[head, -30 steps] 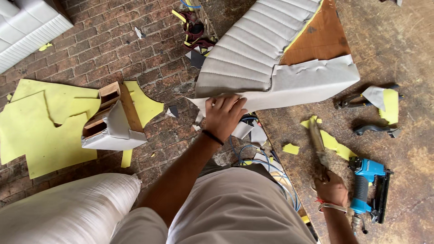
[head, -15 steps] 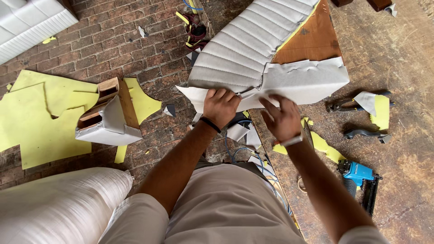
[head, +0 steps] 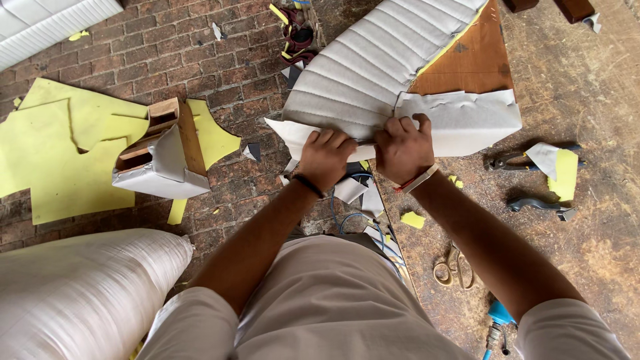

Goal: The person staples light gray fabric onto a curved wooden chair back, trims excess material with scissors, applies glue with a spray gun, inserts yellow foam padding, and secures the fabric with a pneumatic staple gun. The finished chair back is then placed onto a larger upholstered frame.

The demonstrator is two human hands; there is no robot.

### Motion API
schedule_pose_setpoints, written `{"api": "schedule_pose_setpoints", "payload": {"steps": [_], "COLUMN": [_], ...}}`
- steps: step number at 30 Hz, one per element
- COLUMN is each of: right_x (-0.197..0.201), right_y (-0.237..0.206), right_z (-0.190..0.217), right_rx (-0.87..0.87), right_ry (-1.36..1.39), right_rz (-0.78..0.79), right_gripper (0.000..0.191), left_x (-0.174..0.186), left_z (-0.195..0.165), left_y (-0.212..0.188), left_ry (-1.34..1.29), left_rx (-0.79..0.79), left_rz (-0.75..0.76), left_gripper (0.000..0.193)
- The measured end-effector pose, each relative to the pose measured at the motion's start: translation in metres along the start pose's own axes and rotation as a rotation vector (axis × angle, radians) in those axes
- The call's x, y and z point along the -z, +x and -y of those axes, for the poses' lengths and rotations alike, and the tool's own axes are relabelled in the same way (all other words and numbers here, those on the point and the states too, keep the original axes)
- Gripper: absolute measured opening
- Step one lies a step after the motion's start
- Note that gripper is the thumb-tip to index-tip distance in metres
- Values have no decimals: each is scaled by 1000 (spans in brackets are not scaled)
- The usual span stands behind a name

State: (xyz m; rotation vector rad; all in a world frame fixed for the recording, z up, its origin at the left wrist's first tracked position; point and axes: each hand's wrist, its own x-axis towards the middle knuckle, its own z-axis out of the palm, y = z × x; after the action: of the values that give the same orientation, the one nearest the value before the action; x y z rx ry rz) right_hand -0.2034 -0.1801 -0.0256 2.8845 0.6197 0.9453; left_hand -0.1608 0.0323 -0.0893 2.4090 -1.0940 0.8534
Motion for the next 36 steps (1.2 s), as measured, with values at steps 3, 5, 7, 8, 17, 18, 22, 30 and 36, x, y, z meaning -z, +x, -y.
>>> {"api": "schedule_pose_setpoints", "payload": {"steps": [3,5,7,8,17,18,22,30,36], "right_x": [-6,-12,-18,-20,-23,-29,-51,-67,-65], "right_y": [3,3,4,6,44,46,61,65,65], "right_z": [-6,-7,-4,-1,86,107,160,209,229], "right_rx": [17,-3,-33,-42,14,-43,-141,-103,-238], "right_ry": [186,271,286,240,202,202,172,-8,80], "right_rz": [9,-2,-18,24,-10,16,-43,-135,-64], "right_gripper": [9,10,14,14,24,27,38,23,17], "left_x": [18,35,46,51,76,73,59,59,58], "left_z": [30,53,67,74,149,158,197,204,207], "left_y": [-35,-57,-66,-66,-57,-63,-85,-129,-133], "left_ry": [-113,-65,-1,37,-45,-102,-202,-305,-290], "left_rx": [50,170,211,188,-57,-68,-155,-183,-108], "left_rz": [-30,26,35,11,-108,-111,-73,36,130], "left_gripper": [5,9,17,23,29,27,13,10,8]}}
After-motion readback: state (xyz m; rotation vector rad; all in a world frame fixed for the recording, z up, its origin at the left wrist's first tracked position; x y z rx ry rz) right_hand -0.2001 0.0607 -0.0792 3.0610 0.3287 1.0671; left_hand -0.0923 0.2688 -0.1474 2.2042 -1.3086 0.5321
